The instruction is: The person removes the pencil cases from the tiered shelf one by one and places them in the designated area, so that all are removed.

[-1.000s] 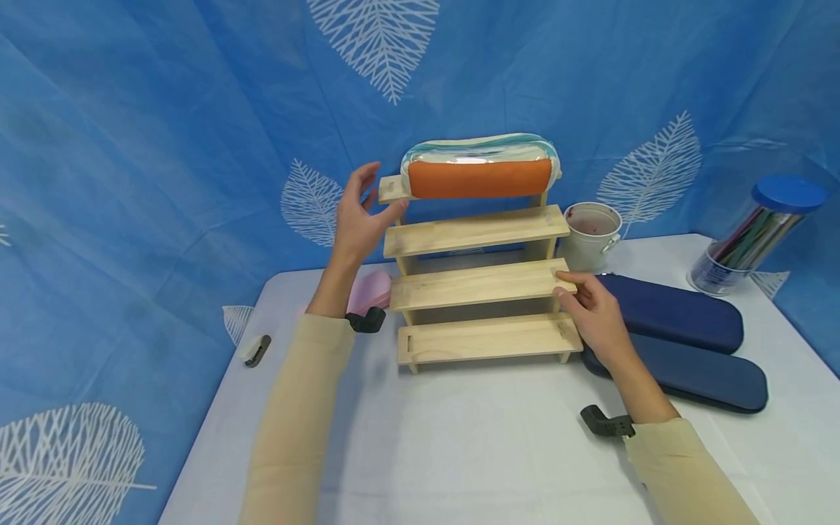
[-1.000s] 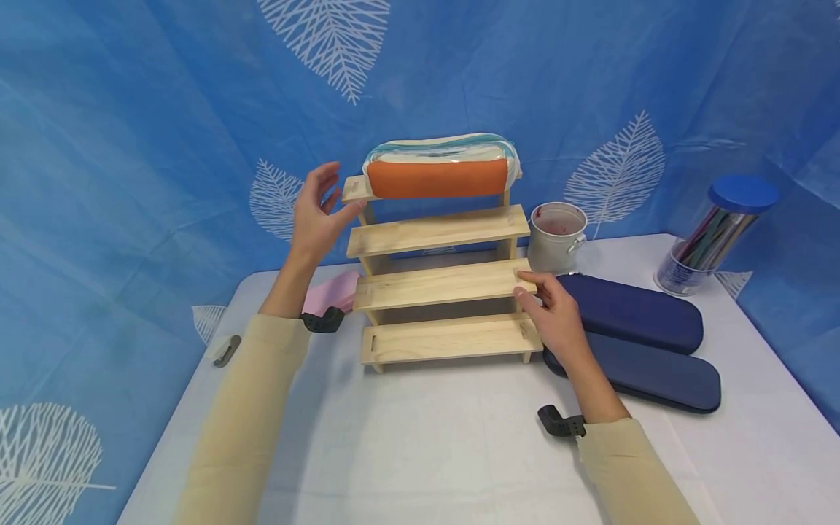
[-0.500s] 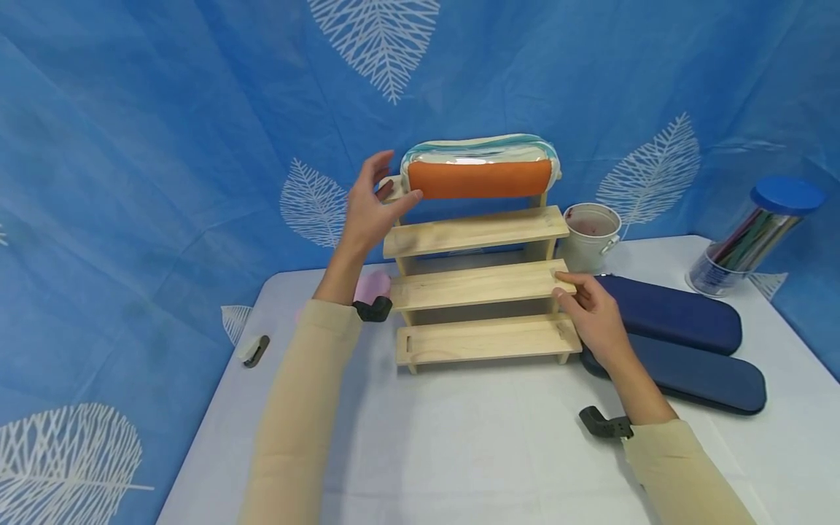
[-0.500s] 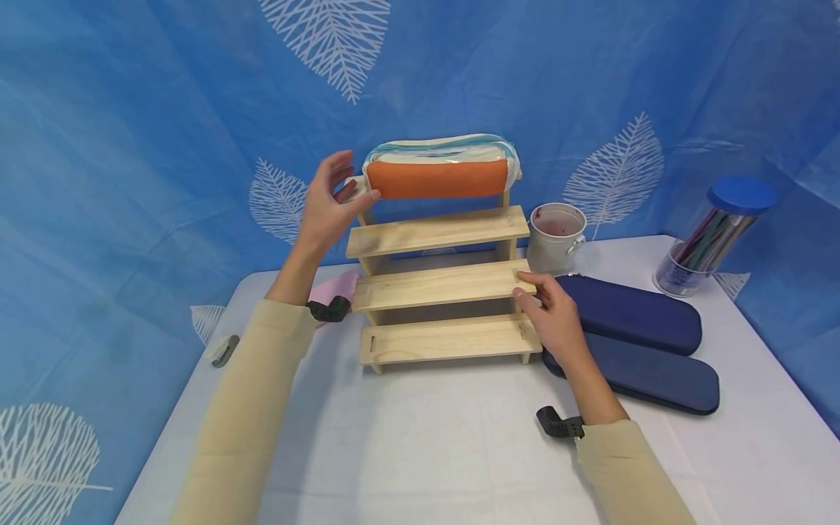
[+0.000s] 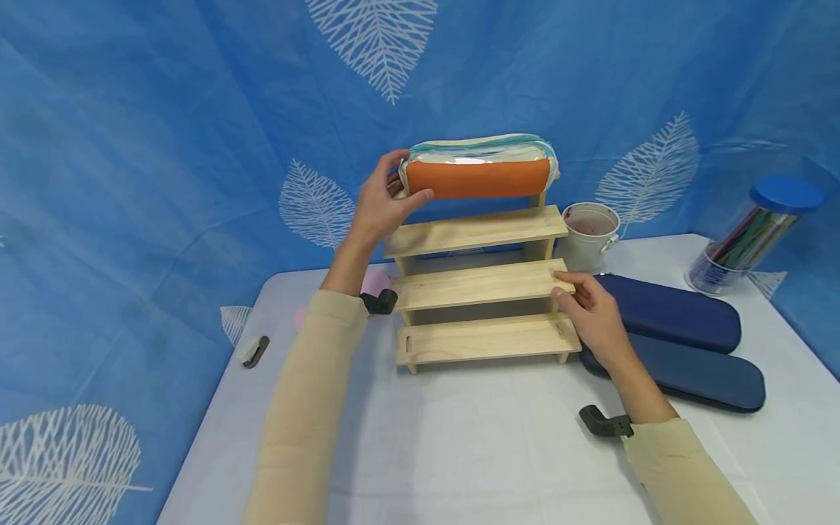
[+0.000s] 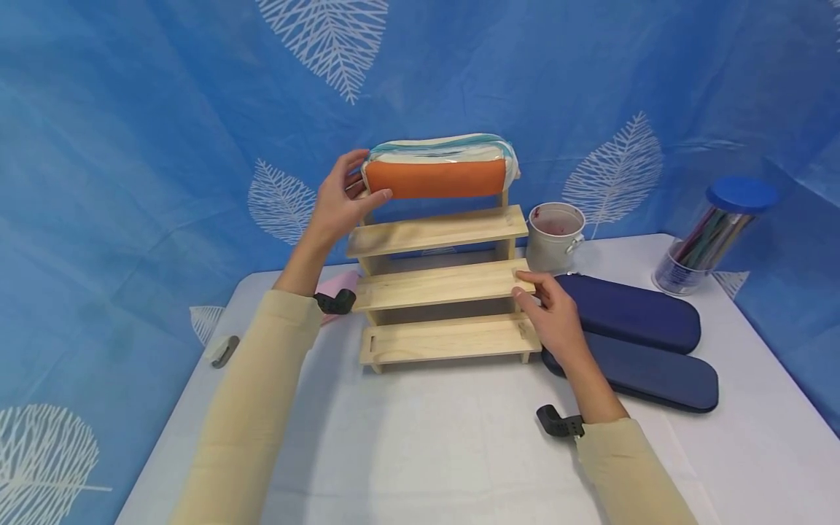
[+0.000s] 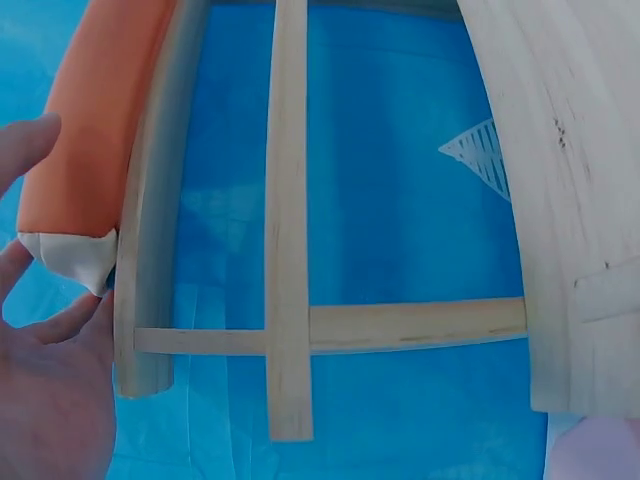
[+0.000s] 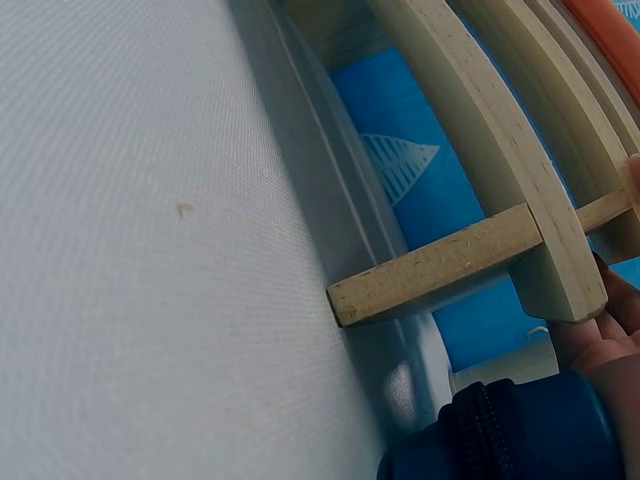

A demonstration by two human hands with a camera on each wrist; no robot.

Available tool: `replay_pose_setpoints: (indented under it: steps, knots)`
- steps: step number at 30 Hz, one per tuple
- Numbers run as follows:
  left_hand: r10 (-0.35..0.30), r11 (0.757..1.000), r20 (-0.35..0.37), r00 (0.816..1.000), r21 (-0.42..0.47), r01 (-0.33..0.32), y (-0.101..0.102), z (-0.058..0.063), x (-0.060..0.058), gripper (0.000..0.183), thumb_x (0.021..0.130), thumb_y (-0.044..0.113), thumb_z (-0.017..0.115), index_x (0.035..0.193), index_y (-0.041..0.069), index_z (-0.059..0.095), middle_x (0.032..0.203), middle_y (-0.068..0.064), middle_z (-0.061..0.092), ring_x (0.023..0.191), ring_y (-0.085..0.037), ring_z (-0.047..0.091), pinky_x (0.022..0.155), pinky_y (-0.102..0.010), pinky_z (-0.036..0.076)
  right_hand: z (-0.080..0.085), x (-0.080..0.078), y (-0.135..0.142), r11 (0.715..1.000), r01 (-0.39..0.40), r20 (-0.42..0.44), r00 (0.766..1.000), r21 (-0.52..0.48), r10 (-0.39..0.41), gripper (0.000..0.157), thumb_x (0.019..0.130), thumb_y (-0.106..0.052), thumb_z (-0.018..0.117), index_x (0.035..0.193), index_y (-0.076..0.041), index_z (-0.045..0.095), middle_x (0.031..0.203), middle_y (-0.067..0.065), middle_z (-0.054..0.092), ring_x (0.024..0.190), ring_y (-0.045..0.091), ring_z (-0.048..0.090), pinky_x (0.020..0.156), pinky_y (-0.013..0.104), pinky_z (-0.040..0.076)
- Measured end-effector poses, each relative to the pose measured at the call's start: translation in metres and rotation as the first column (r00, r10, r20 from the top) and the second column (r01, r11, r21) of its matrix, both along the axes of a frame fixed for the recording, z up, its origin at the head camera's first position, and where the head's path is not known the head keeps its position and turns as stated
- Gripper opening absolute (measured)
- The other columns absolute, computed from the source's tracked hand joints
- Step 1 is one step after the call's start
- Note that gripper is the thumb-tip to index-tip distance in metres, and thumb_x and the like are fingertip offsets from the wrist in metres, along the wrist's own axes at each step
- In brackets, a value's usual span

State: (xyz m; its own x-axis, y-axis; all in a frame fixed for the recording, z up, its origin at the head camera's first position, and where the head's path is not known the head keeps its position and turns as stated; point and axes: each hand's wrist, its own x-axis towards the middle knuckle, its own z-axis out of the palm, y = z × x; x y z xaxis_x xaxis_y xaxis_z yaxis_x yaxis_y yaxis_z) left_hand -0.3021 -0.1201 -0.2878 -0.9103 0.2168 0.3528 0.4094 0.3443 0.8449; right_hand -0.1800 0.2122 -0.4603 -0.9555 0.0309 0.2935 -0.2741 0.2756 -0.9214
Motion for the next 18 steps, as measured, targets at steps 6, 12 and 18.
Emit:
replay_pose_setpoints:
  steps: [6, 12, 18]
  knots:
    - [0.033, 0.999, -0.003, 0.999, -0.031, -0.033, -0.001, -0.003, -0.001, 0.070, 0.082, 0.027, 0.078, 0.143, 0.024, 0.043, 0.139, -0.001, 0.047, 0.113, -0.016, 0.058, 0.087, -0.030, 0.051, 0.019, 0.010, -0.008, 1.000, -0.020, 0.009, 1.000, -0.007, 0.020, 0.039, 0.097, -0.022, 0.059, 0.132, -0.004, 0.055, 0.134, 0.010, 0.051, 0.119, 0.010, 0.049, 0.086, 0.014, 0.042]
    - [0.085, 0.996, -0.021, 0.996, 0.003, -0.085, -0.001, -0.005, -0.003, 0.061, 0.081, 0.024, 0.079, 0.135, 0.024, 0.051, 0.135, -0.001, 0.050, 0.107, -0.016, 0.061, 0.084, -0.029, 0.052, 0.003, 0.001, -0.003, 1.000, -0.013, 0.003, 1.000, -0.001, 0.013, 0.040, 0.096, -0.028, 0.060, 0.133, -0.012, 0.056, 0.134, 0.005, 0.052, 0.119, 0.011, 0.050, 0.087, 0.015, 0.043]
    - [0.108, 0.994, -0.025, 0.994, 0.037, -0.107, 0.000, -0.005, 0.000, 0.056, 0.075, 0.027, 0.084, 0.125, 0.025, 0.059, 0.126, -0.001, 0.054, 0.097, -0.016, 0.063, 0.080, -0.031, 0.054, 0.001, 0.001, -0.002, 1.000, 0.004, -0.007, 1.000, 0.010, -0.004, 0.039, 0.096, -0.030, 0.060, 0.132, -0.013, 0.057, 0.133, 0.003, 0.053, 0.121, 0.013, 0.050, 0.088, 0.016, 0.042]
